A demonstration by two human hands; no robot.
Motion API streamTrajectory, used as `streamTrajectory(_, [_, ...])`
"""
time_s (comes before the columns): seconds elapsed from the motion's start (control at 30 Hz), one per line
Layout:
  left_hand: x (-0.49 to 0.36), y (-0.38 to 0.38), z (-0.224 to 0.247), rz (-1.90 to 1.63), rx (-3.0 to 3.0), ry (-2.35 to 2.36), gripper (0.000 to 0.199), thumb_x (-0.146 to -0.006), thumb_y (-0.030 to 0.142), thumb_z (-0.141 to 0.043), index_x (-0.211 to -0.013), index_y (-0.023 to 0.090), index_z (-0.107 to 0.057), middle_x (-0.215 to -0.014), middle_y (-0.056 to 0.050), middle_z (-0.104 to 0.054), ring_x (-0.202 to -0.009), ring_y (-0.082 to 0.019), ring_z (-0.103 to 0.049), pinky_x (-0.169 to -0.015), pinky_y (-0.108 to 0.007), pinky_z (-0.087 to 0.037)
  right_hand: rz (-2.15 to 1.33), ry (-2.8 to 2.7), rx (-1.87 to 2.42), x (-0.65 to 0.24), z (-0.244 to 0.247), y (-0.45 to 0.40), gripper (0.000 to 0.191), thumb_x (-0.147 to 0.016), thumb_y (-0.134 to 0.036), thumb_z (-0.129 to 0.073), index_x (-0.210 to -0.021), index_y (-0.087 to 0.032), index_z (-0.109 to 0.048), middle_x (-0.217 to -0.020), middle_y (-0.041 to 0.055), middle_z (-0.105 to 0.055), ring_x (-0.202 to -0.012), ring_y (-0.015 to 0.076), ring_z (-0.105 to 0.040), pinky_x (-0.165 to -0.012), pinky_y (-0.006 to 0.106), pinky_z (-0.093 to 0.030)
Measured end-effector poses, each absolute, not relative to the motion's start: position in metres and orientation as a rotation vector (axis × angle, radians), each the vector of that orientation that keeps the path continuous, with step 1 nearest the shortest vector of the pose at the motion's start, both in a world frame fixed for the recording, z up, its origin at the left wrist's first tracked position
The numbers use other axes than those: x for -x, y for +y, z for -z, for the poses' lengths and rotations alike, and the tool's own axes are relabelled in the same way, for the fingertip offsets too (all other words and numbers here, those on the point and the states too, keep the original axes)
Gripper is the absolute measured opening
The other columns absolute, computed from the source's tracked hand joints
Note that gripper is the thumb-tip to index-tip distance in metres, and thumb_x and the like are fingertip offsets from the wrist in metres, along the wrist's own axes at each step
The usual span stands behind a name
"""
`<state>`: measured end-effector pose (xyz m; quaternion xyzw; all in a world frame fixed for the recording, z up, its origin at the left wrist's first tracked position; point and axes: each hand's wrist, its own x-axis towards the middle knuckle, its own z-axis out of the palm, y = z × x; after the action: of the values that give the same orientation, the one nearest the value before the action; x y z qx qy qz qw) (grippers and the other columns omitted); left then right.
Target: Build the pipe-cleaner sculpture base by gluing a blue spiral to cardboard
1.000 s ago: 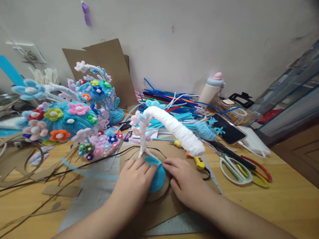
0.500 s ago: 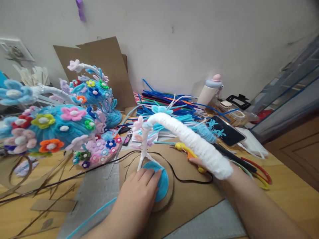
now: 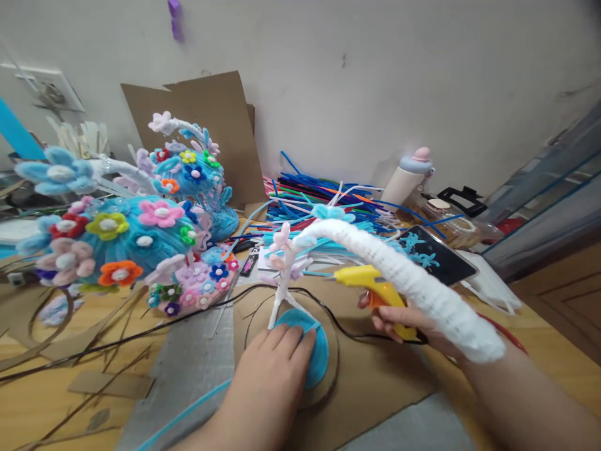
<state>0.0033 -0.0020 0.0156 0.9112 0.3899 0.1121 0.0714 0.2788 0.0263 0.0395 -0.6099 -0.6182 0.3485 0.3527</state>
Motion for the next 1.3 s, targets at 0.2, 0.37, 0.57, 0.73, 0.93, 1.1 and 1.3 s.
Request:
streamTrajectory(0.2, [-0.004, -0.003, -0.012, -0.367, -2.724, 1.182, 0.044, -0.085, 0.005, -0.051, -0.128, 0.015, -0.053, -0.112, -0.009, -0.065, -0.098, -0.028, -0.063, -0.080, -0.048, -0.057, -1.502, -1.565, 1.475, -0.248, -0.055, 0.035, 0.034, -0.073, -0.048, -0.070, -0.083, -0.016, -0.066, -0.070, 0.0027, -0.065, -0.067, 0.0160, -0.062, -0.067, 0.028, -0.052])
streamTrajectory(0.37, [-0.004, -0.002, -0.012, -0.393, -2.718, 1.169, 0.043, -0.085, 0.004, -0.052, -0.127, 0.014, -0.053, -0.111, -0.008, -0.065, -0.096, -0.028, -0.062, -0.080, -0.049, -0.057, -1.278, -1.580, 1.663, -0.237, -0.050, 0.044, 0.039, -0.066, -0.055, -0.068, -0.060, -0.018, -0.058, -0.053, -0.0012, -0.056, -0.048, 0.0114, -0.046, -0.053, 0.026, -0.046])
streamTrajectory(0.57, [-0.004, -0.002, -0.013, -0.441, -2.716, 1.153, 0.043, -0.084, 0.005, -0.055, -0.125, 0.014, -0.054, -0.111, -0.008, -0.065, -0.096, -0.028, -0.062, -0.080, -0.048, -0.057, -1.207, -1.583, 1.773, -0.235, -0.041, 0.043, 0.029, -0.066, -0.045, -0.065, -0.056, -0.020, -0.055, -0.050, -0.0020, -0.054, -0.048, 0.0121, -0.047, -0.049, 0.025, -0.042])
streamTrajectory(0.73, [-0.003, -0.004, -0.013, -0.464, -2.736, 1.159, 0.043, -0.083, 0.005, -0.057, -0.125, 0.014, -0.055, -0.110, -0.008, -0.066, -0.094, -0.028, -0.063, -0.079, -0.048, -0.057, -1.118, -1.548, 1.860, -0.239, -0.030, 0.045, 0.030, -0.071, -0.041, -0.063, -0.052, -0.019, -0.054, -0.043, -0.0046, -0.049, -0.041, 0.0095, -0.046, -0.047, 0.023, -0.039])
streamTrajectory(0.93, [-0.004, -0.002, -0.012, -0.441, -2.726, 1.168, 0.043, -0.083, 0.005, -0.056, -0.124, 0.015, -0.055, -0.110, -0.008, -0.066, -0.095, -0.027, -0.063, -0.079, -0.047, -0.057, -1.107, -1.605, 1.806, -0.246, -0.020, 0.045, 0.029, -0.075, -0.039, -0.062, -0.055, -0.020, -0.056, -0.043, -0.0053, -0.050, -0.047, 0.0135, -0.055, -0.050, 0.024, -0.045])
streamTrajectory(1.1, [-0.003, -0.003, -0.013, -0.415, -2.717, 1.156, 0.042, -0.083, 0.005, -0.055, -0.124, 0.015, -0.055, -0.111, -0.008, -0.066, -0.096, -0.027, -0.062, -0.081, -0.047, -0.056, -1.076, -1.641, 1.743, -0.255, -0.008, 0.047, 0.022, -0.075, -0.041, -0.063, -0.082, -0.021, -0.071, -0.071, -0.0051, -0.068, -0.074, 0.0214, -0.066, -0.066, 0.031, -0.051])
streamTrajectory(1.3, [-0.003, -0.004, -0.013, -0.416, -2.715, 1.164, 0.043, -0.084, 0.004, -0.052, -0.125, 0.015, -0.054, -0.112, -0.008, -0.065, -0.097, -0.028, -0.062, -0.080, -0.048, -0.056, -1.062, -1.651, 1.818, -0.261, -0.004, 0.044, 0.029, -0.074, -0.044, -0.063, -0.065, -0.017, -0.067, -0.044, -0.0047, -0.050, -0.049, 0.0160, -0.057, -0.052, 0.027, -0.046])
